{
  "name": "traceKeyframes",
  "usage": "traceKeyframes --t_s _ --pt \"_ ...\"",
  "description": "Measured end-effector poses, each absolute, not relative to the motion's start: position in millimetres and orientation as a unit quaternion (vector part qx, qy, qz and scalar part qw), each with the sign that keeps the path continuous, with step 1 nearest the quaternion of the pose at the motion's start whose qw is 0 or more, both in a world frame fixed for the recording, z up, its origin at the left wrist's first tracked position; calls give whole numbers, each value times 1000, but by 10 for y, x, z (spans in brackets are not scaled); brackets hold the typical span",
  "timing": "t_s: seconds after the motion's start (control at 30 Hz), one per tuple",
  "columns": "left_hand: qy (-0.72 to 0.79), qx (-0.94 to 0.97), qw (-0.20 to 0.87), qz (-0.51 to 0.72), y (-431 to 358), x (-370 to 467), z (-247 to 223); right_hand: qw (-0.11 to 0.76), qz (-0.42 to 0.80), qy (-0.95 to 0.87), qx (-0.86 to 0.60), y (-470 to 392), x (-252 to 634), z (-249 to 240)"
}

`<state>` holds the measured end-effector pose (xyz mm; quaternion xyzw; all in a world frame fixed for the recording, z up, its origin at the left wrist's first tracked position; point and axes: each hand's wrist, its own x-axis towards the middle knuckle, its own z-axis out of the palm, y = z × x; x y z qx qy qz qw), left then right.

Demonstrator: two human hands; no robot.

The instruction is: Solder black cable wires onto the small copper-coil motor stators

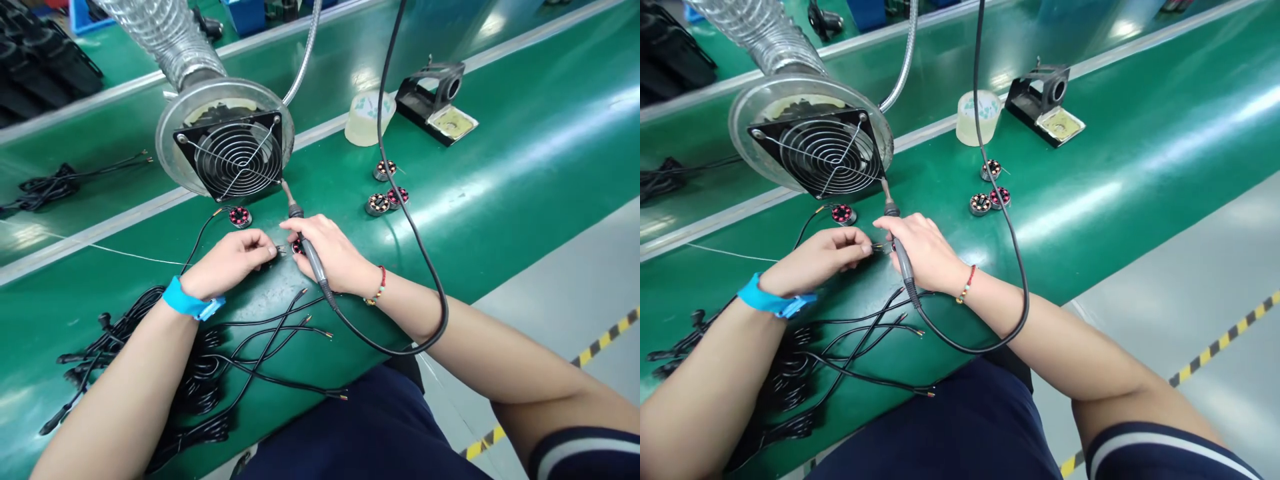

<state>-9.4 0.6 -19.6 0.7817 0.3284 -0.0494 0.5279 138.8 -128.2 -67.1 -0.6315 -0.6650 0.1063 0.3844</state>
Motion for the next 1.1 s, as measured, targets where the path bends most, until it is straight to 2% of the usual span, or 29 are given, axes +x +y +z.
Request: traceKeyframes --t_s 0.13,0.4,0.7,0.83,0.93,1.1 --pt "366 738 566 -15 -41 -75 -197 398 113 -668 -618 -1295 1393 -676" --pt "383 747 544 -10 -135 -10 -259 381 125 -683 -610 -1298 1386 -658" --pt "354 735 573 -78 -164 -16 -175 416 103 -648 -629 -1256 1324 -683" --pt "333 794 500 -89 -166 -24 -179 443 131 -637 -617 -1231 1295 -693" --pt "355 835 419 -31 -83 -65 -152 483 140 -613 -609 -1246 1337 -685" --pt "452 860 227 64 33 -131 -104 516 130 -583 -615 -1325 1494 -648"
